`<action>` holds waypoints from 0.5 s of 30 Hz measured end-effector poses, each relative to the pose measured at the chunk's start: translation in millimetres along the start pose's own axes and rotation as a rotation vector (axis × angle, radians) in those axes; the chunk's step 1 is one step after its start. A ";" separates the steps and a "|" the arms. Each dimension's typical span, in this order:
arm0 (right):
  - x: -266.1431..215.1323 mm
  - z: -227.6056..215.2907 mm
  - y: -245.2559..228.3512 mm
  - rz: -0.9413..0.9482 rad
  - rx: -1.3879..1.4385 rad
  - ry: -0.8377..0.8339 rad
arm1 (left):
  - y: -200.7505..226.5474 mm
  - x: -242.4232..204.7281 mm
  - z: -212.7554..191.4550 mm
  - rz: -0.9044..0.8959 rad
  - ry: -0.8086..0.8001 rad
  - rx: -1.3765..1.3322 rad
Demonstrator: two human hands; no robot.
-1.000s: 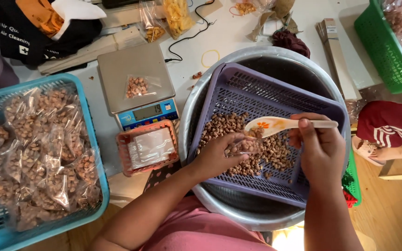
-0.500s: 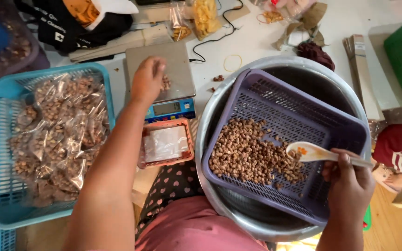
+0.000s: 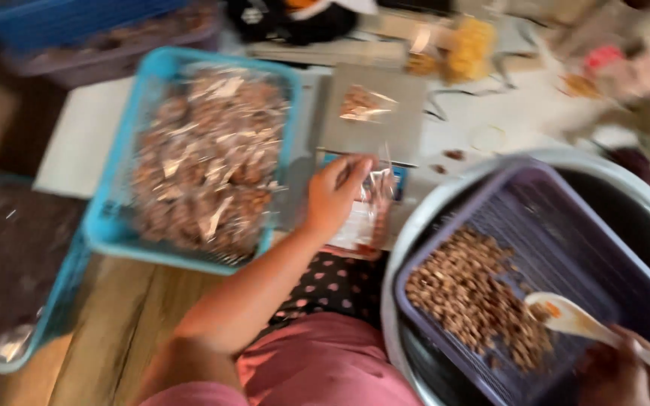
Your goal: Packaging peanuts into small plastic bags by scooping them from a basket and weighing them on a digital scale.
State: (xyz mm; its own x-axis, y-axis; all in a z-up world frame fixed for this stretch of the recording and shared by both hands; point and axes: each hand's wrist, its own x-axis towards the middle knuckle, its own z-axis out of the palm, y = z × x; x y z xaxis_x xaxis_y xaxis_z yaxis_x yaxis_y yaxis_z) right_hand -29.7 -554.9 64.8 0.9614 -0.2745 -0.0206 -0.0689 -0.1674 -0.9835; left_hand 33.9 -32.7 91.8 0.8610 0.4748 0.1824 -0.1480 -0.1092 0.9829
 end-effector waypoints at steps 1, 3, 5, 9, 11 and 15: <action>9.9 -12.6 14.1 -0.020 -0.047 -0.099 | 10.2 -14.5 -11.5 -0.204 0.025 -0.178; 35.9 -18.4 43.7 -0.035 -0.052 -0.113 | 31.9 -32.7 -58.3 -0.240 0.151 -0.382; 44.9 -14.6 52.0 -0.047 -0.060 -0.104 | 46.4 -45.0 -103.3 -0.271 0.256 -0.592; 26.8 24.1 13.3 -0.053 -0.039 -0.078 | 34.6 -49.2 -179.8 0.365 0.283 0.726; 13.5 39.0 -6.8 -0.060 -0.009 -0.098 | -7.8 -54.7 -203.2 0.366 0.256 0.934; 18.4 1.8 27.1 -0.109 -0.133 -0.076 | -49.5 -53.2 -218.0 -0.224 -0.067 1.213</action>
State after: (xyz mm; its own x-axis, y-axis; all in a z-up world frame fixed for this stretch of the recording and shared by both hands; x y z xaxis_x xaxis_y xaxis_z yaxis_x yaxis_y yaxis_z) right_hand -13.4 -562.8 37.4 0.9821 -0.1764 0.0662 0.0069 -0.3174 -0.9483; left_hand -110.6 137.9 38.6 0.8380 0.5451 -0.0237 0.5215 -0.7875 0.3284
